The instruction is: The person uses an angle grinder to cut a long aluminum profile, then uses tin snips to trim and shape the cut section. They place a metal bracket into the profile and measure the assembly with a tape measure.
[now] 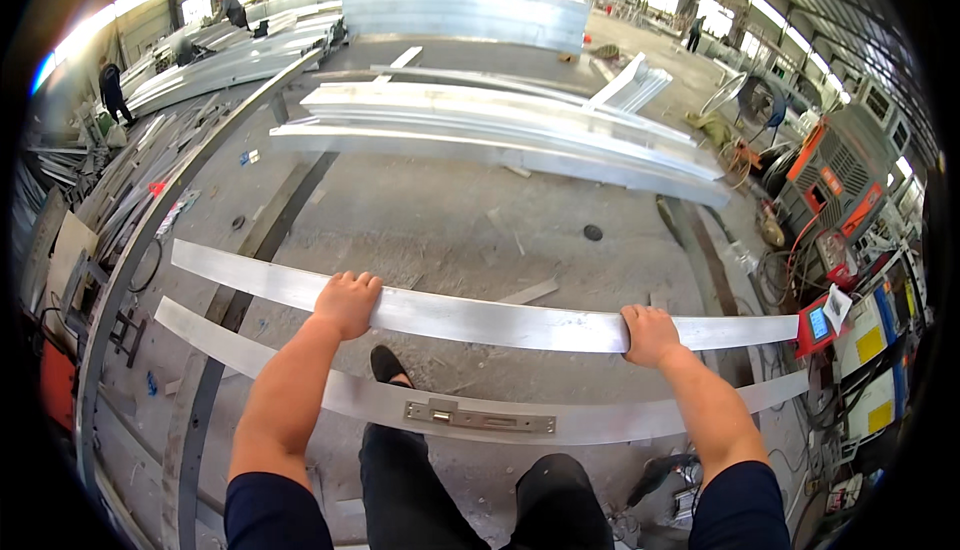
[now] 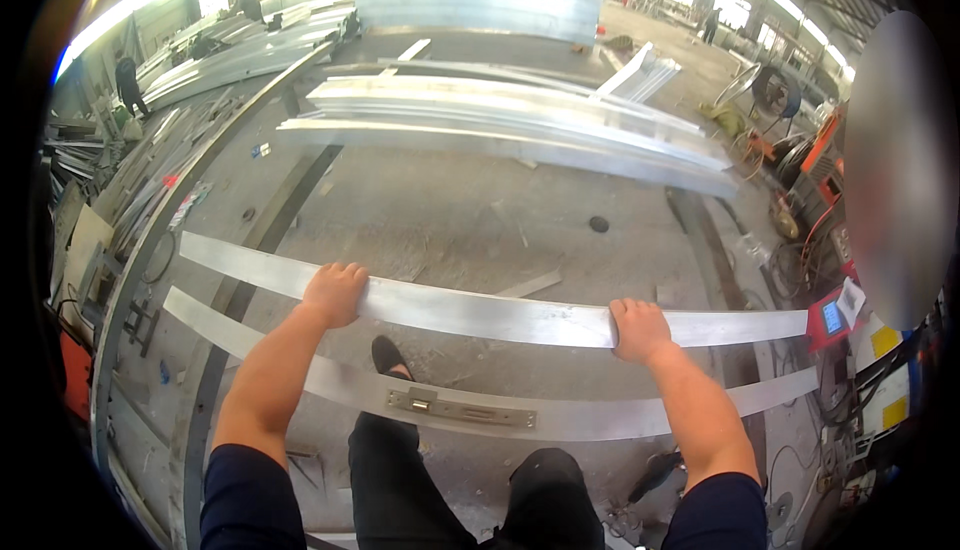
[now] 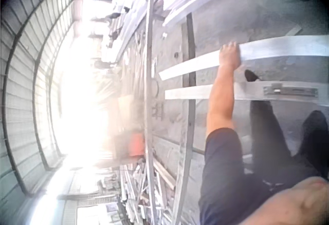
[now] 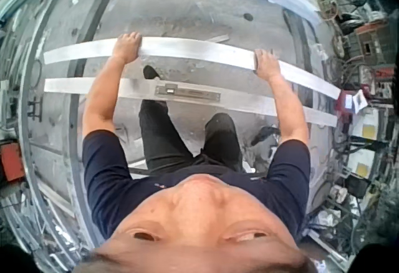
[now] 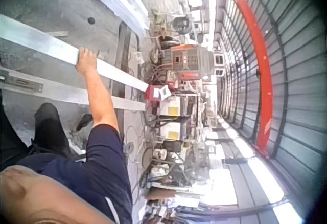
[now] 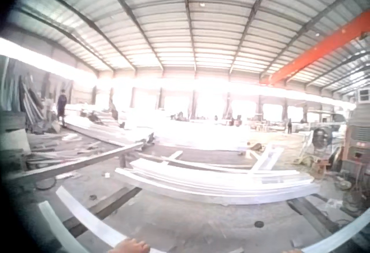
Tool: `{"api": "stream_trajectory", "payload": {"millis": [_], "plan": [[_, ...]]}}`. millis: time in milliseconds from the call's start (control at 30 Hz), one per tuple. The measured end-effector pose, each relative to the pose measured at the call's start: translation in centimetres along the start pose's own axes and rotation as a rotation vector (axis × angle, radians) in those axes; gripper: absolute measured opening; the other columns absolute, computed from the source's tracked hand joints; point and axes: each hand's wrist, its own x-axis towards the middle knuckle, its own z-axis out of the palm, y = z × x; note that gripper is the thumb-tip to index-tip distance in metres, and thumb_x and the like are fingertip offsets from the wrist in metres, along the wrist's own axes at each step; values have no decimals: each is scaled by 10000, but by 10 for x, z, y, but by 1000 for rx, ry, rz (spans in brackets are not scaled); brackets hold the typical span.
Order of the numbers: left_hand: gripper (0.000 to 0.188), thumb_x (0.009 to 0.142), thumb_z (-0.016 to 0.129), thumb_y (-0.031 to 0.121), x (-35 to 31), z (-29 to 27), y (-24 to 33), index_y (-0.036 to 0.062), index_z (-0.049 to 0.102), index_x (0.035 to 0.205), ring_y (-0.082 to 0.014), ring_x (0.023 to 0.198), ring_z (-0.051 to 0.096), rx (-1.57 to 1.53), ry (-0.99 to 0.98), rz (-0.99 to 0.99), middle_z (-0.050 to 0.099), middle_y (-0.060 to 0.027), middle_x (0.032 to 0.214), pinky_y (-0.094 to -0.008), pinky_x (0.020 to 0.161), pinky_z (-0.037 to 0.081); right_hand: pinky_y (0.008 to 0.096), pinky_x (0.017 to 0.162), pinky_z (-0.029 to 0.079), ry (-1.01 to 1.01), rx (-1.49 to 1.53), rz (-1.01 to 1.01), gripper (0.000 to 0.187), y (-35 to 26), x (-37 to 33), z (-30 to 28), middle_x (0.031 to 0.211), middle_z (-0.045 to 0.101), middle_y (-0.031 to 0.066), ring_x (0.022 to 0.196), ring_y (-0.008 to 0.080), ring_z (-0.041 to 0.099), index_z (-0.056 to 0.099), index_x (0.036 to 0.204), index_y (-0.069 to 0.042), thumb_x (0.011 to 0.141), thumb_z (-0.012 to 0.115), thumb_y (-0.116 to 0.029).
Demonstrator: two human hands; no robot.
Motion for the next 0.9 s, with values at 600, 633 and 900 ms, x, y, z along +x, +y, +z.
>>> {"api": "stream_trajectory", "payload": {"millis": [600, 633, 900], "plan": [[387, 618, 770, 203, -290, -156, 67, 80, 613, 949, -320, 813, 684, -42, 118, 202, 677, -86, 877, -437, 765, 544, 450, 890, 523, 157, 208, -117, 637, -98, -315, -111, 1053, 702, 142, 992, 348, 685, 645, 1124, -72, 528, 825, -204], [391, 633, 763, 200, -296, -136, 68, 78, 616, 974, -321, 841, 687, -43, 52, 194, 678, -87, 898, -435, 779, 544, 448, 882, 524, 135, 202, -105, 637, -104, -319, -103, 1051, 703, 141, 988, 348, 686, 648, 1122, -70, 523, 821, -199], [594, 690, 861, 242, -285, -81, 86, 102, 581, 1195, -284, 1091, 667, 0, -265, 103, 660, -64, 1152, -417, 920, 538, 449, 854, 519, 75, 248, -81, 651, -116, -313, -51, 1012, 684, 130, 960, 356, 672, 655, 1143, -57, 516, 795, -161]]}}
